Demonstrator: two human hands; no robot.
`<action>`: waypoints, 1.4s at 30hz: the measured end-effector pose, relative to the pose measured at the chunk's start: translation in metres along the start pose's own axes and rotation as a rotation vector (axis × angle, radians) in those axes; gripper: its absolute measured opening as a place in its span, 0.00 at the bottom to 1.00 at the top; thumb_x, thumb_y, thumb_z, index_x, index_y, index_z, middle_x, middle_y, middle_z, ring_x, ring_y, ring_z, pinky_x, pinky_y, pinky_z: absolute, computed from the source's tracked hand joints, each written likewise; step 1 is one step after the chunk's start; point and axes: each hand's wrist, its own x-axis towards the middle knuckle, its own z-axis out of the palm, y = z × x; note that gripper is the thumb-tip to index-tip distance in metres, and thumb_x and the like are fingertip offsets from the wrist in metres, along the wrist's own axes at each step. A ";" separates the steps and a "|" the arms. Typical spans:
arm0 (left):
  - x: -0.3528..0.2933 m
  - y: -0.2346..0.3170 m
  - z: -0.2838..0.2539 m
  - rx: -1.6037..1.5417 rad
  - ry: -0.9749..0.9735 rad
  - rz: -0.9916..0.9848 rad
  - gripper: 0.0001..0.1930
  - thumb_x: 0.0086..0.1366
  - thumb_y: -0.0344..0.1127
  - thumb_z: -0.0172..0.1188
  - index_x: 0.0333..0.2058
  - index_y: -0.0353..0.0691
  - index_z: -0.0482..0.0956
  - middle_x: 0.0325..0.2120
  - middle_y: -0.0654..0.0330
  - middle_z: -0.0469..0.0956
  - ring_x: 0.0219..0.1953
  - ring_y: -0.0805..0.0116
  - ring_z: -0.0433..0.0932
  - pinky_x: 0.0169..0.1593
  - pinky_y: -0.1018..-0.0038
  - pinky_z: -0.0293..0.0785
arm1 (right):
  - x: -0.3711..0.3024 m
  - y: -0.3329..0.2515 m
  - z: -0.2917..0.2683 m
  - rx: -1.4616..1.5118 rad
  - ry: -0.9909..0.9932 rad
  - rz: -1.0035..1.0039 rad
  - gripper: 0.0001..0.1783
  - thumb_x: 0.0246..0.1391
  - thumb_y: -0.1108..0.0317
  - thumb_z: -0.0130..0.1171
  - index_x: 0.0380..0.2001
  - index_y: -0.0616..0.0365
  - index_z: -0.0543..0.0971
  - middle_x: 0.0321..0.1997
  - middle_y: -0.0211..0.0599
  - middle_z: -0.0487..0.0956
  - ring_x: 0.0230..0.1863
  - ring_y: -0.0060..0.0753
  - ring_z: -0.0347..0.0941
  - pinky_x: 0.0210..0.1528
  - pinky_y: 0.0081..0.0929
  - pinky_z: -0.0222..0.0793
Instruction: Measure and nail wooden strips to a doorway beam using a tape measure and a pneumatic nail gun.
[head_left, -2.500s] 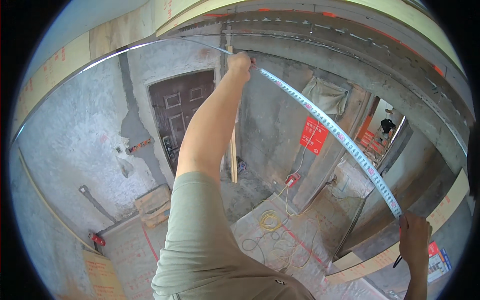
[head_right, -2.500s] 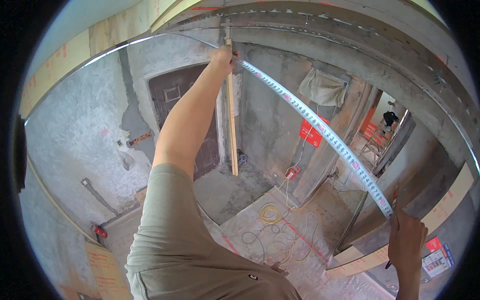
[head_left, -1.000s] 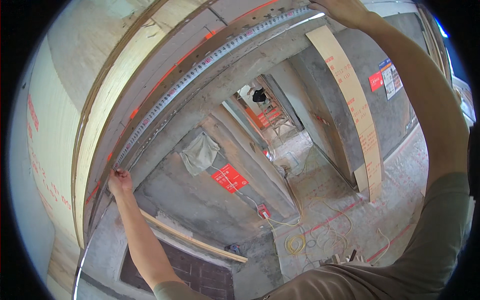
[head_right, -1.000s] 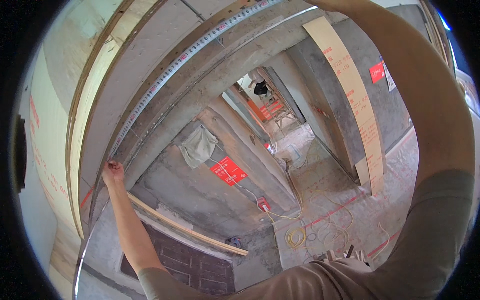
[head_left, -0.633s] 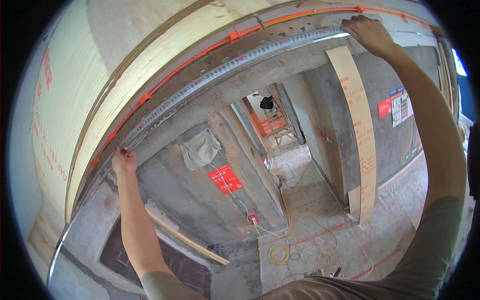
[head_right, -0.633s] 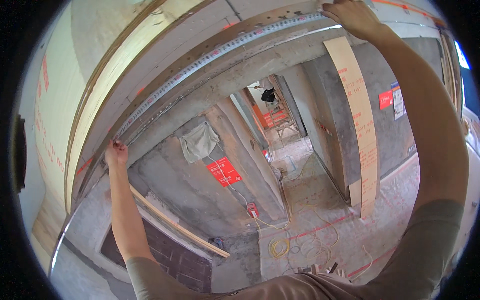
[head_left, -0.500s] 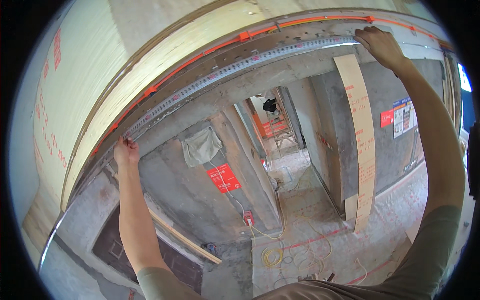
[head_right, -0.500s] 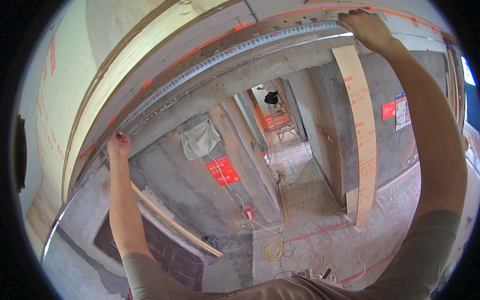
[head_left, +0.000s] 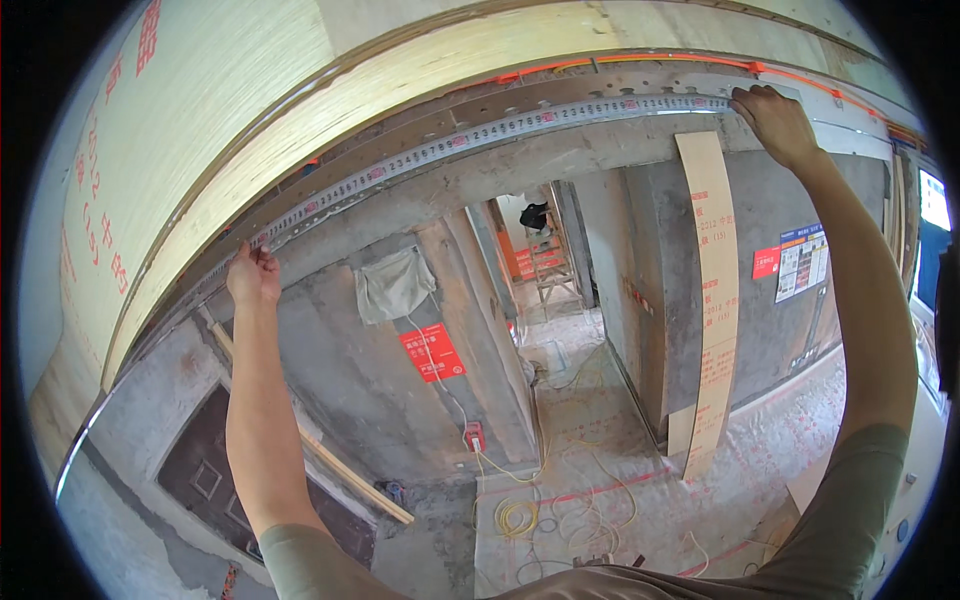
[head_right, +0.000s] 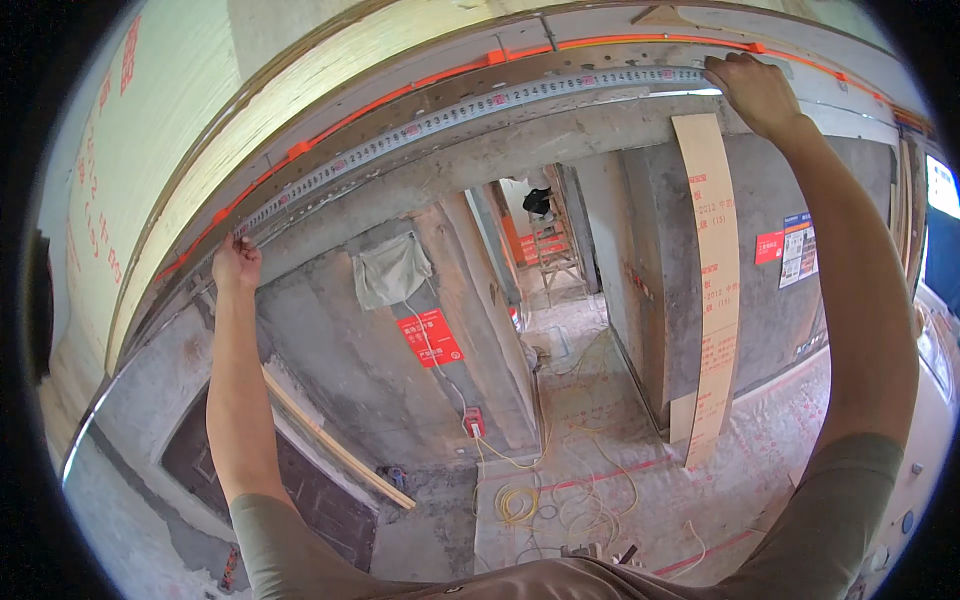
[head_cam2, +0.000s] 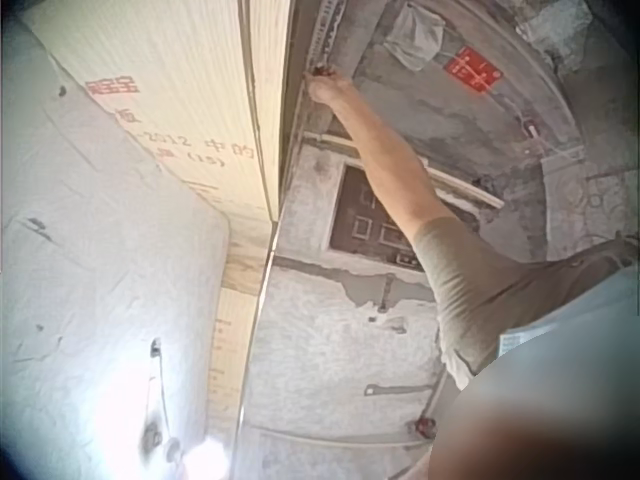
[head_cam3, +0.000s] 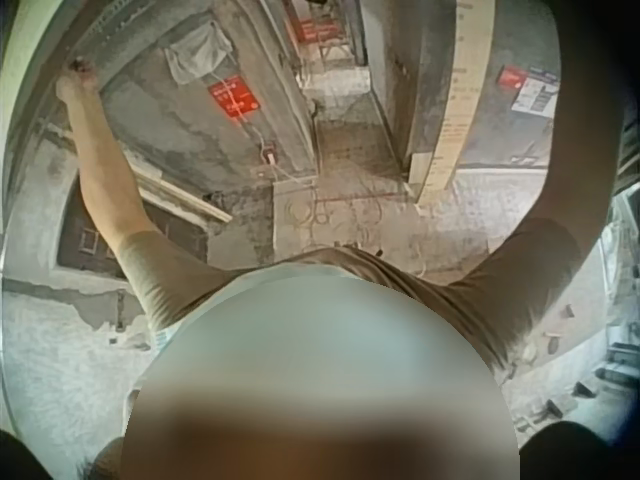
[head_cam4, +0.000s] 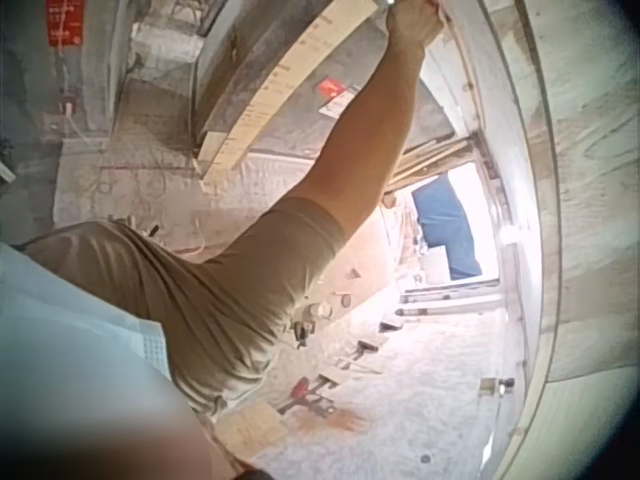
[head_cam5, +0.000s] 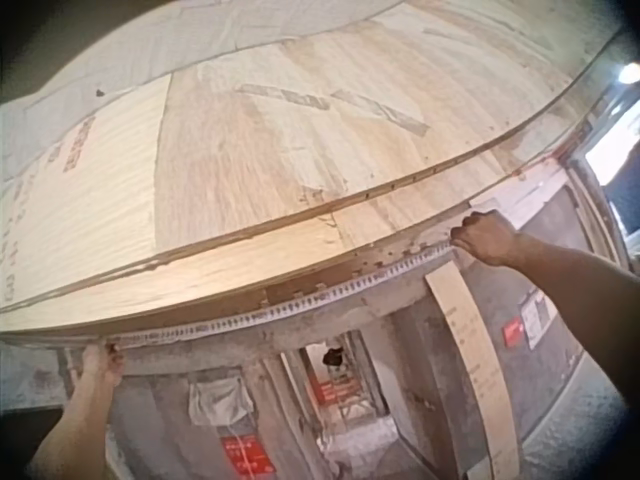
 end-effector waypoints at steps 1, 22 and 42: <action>0.001 0.000 0.000 0.004 -0.026 0.011 0.04 0.72 0.34 0.49 0.37 0.44 0.71 0.26 0.63 0.75 0.24 0.73 0.70 0.23 0.76 0.59 | 0.001 -0.001 0.000 0.005 0.005 -0.011 0.16 0.66 0.56 0.45 0.44 0.53 0.77 0.36 0.44 0.79 0.43 0.48 0.76 0.42 0.45 0.74; -0.021 -0.004 0.019 -0.047 -0.019 0.010 0.04 0.72 0.33 0.49 0.39 0.42 0.71 0.21 0.61 0.73 0.19 0.70 0.70 0.21 0.76 0.59 | -0.001 0.006 0.004 0.016 -0.012 0.024 0.14 0.64 0.60 0.49 0.45 0.56 0.76 0.36 0.45 0.77 0.40 0.49 0.76 0.40 0.45 0.73; -0.095 -0.027 0.085 -0.039 -0.219 -0.030 0.05 0.64 0.28 0.62 0.33 0.33 0.76 0.25 0.56 0.78 0.20 0.71 0.77 0.18 0.79 0.60 | 0.002 0.007 0.007 -0.002 -0.048 0.027 0.14 0.65 0.61 0.47 0.46 0.57 0.75 0.38 0.46 0.76 0.42 0.51 0.75 0.42 0.44 0.74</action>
